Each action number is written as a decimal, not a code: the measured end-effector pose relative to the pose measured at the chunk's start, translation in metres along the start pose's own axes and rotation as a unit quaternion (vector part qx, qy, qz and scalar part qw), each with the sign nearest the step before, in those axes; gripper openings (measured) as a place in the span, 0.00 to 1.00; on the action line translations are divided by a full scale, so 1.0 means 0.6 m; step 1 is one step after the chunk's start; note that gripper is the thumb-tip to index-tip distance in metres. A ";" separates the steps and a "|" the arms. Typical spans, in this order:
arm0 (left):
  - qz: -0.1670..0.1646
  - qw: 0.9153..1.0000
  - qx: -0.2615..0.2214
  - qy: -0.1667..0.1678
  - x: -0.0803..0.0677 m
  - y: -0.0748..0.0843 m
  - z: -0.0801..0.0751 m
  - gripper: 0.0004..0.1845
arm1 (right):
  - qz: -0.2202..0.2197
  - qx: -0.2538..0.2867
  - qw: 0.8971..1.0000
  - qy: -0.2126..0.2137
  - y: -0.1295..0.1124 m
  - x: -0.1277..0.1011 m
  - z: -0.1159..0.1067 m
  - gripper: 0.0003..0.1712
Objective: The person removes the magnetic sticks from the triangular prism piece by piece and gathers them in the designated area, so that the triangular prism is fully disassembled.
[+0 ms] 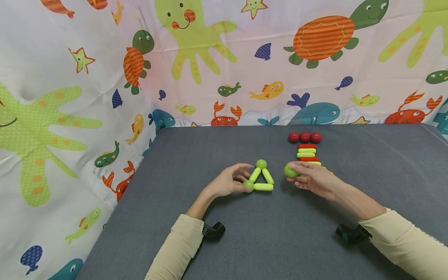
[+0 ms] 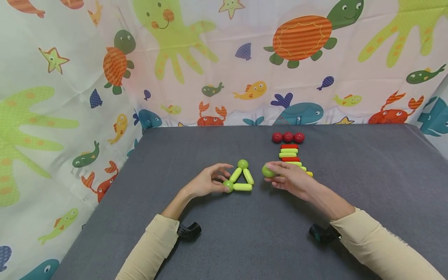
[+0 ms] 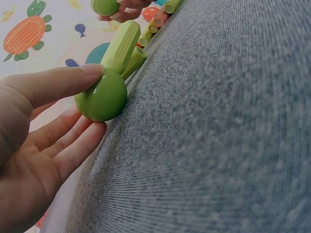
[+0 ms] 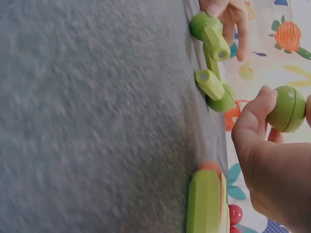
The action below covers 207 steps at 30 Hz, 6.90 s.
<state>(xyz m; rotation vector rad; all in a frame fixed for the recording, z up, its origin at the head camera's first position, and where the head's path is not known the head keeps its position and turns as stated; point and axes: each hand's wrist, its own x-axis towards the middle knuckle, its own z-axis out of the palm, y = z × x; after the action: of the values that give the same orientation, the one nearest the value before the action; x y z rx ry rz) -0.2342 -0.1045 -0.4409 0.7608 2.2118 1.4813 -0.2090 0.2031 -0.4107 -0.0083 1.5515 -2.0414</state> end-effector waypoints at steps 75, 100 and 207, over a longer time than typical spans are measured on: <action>0.003 0.998 0.060 0.033 -0.002 0.003 0.007 0.35 | -0.046 -0.020 0.965 0.259 -0.077 0.048 -0.207 0.26; 0.005 0.997 0.072 0.038 -0.004 0.005 0.010 0.34 | -0.028 -0.147 0.936 0.317 -0.083 0.090 -0.233 0.34; 0.010 0.998 0.061 0.028 -0.002 0.006 0.007 0.34 | 0.008 -0.023 0.966 0.259 -0.087 0.033 -0.208 0.43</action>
<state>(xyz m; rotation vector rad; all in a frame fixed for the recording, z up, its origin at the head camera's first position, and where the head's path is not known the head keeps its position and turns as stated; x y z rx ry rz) -0.2300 -0.1012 -0.4394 0.7899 2.3615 1.4020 -0.2901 0.3131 -0.4115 0.5597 1.8922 -2.0965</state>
